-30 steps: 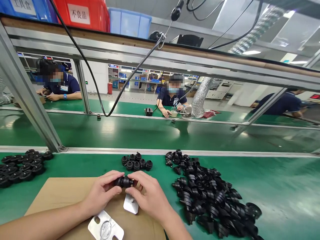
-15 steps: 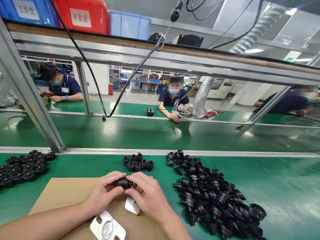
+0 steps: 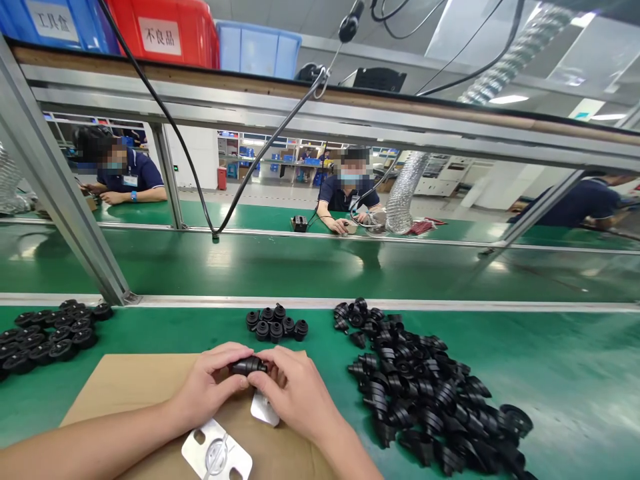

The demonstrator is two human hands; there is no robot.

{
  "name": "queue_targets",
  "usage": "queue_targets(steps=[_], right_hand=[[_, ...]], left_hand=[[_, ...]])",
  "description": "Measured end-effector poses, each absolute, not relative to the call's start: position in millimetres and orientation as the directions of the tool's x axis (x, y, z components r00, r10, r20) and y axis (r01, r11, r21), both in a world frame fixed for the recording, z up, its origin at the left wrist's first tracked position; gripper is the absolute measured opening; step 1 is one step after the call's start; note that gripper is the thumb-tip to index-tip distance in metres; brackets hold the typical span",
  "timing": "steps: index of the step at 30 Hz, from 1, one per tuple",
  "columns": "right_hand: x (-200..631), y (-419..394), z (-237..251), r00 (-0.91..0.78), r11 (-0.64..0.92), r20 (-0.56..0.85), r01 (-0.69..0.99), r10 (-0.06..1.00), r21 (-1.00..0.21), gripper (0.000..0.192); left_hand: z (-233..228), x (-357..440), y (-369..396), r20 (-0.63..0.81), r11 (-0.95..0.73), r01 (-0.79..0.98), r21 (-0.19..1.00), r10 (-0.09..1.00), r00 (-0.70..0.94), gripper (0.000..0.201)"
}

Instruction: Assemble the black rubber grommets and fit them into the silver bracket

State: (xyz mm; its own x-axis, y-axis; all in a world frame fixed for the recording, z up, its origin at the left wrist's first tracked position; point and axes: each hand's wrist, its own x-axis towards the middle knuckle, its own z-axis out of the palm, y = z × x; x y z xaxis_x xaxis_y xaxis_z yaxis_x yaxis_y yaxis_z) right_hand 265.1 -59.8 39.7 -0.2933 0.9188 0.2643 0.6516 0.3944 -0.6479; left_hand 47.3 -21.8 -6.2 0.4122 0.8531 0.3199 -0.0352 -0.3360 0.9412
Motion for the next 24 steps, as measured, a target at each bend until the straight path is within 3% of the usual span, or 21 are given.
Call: queue_targets(steps=[6, 12, 15, 19, 22, 24], right_hand=[[273, -64, 44, -0.449, 0.539, 0.299, 0.677, 0.842, -0.501, 0.045], [265, -62, 37, -0.419, 0.509, 0.308, 0.797, 0.854, -0.327, 0.014], [264, -62, 37, -0.422, 0.497, 0.297, 0.831, 0.856, -0.251, 0.029], [270, -66, 43, -0.378, 0.48, 0.342, 0.824, 0.861, -0.3, 0.026], [271, -70, 47, -0.418, 0.507, 0.312, 0.804, 0.853, -0.31, 0.038], [268, -70, 48, -0.418, 0.489, 0.267, 0.811, 0.868, -0.322, 0.026]], left_hand=[[-10, 47, -19, 0.252, -0.24, -0.076, 0.968, 0.9, 0.357, 0.033], [-6, 48, -21, 0.266, -0.275, -0.034, 0.961, 0.88, 0.394, 0.037], [-5, 48, -22, 0.271, -0.291, -0.015, 0.957, 0.871, 0.41, 0.039], [-6, 48, -22, 0.254, -0.264, -0.031, 0.964, 0.878, 0.405, 0.038], [-7, 47, -21, 0.242, -0.245, -0.045, 0.968, 0.883, 0.403, 0.036], [-6, 47, -22, 0.233, -0.241, -0.031, 0.97, 0.883, 0.408, 0.037]])
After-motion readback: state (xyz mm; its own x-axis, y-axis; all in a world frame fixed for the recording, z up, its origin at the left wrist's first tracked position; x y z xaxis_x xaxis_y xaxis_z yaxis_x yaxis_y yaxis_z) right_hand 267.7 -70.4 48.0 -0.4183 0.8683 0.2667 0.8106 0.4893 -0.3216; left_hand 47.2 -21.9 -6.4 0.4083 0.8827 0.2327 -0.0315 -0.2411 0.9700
